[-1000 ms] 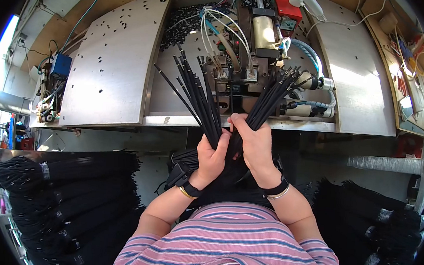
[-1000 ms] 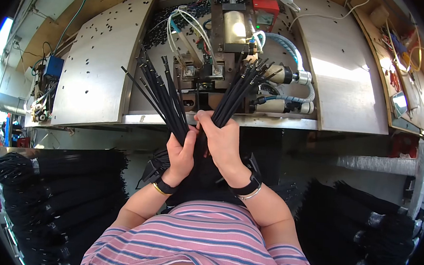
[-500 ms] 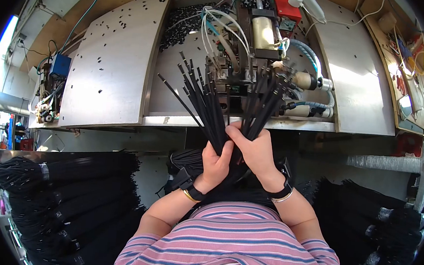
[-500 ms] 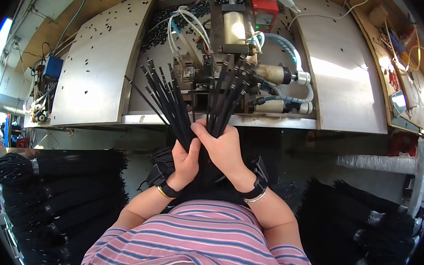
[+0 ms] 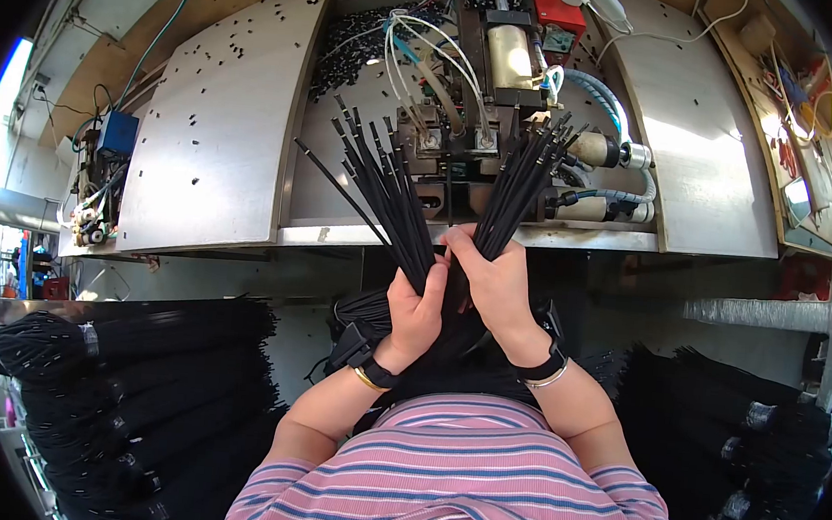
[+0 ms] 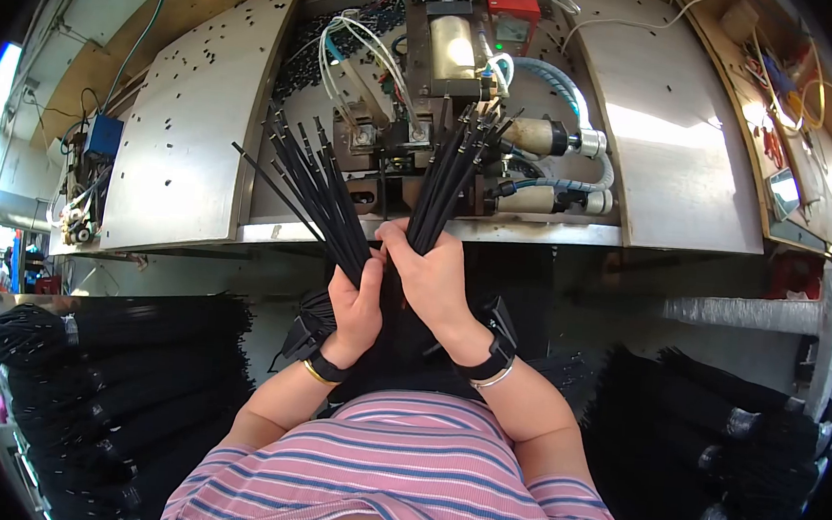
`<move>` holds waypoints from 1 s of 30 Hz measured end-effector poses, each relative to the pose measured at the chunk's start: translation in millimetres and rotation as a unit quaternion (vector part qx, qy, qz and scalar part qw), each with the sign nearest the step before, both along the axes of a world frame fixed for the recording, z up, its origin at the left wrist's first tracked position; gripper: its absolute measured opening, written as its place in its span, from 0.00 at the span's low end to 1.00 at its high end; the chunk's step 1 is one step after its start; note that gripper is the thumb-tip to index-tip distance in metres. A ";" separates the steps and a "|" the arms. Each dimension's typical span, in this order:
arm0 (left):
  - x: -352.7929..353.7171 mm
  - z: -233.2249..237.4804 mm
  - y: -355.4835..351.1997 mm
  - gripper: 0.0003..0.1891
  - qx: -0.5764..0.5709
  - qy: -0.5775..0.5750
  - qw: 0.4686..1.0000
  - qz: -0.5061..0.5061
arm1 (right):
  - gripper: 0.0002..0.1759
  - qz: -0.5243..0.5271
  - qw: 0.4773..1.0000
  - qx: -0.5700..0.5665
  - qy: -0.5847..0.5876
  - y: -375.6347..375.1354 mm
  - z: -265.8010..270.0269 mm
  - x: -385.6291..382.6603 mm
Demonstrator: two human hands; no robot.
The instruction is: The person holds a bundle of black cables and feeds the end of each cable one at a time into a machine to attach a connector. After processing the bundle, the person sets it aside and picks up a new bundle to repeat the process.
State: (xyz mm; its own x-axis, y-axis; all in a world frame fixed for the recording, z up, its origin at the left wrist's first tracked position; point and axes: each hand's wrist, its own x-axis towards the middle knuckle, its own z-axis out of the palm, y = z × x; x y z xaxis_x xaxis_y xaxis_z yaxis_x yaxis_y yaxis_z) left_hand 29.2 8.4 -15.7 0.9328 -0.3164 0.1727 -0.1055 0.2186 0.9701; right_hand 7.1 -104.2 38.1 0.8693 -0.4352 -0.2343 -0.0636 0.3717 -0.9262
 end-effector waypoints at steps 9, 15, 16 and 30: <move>-0.7 8.5 -4.4 0.08 -0.026 0.021 0.999 -0.030 | 0.10 0.033 0.999 -0.035 0.004 -6.8 -0.5 4.6; -16.1 -3.0 0.0 0.11 -0.074 0.113 0.987 -0.092 | 0.10 0.027 0.995 -0.089 -0.019 -4.7 -8.1 -8.0; -18.4 -7.3 -0.8 0.11 -0.075 0.113 0.987 -0.091 | 0.10 0.028 0.995 -0.090 -0.019 -4.6 -8.5 -11.8; -26.0 -17.8 7.5 0.07 0.047 -0.020 0.998 -0.023 | 0.08 0.008 0.999 -0.027 -0.023 1.6 -9.4 -22.4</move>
State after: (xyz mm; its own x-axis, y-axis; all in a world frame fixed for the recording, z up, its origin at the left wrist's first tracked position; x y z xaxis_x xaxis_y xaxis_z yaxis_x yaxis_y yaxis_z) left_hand 3.3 15.9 -33.4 0.9102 -0.3747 0.1764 -0.1357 0.1324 0.9819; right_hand -15.3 -102.6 28.7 0.8854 -0.4326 -0.1702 -0.0256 0.3204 -0.9469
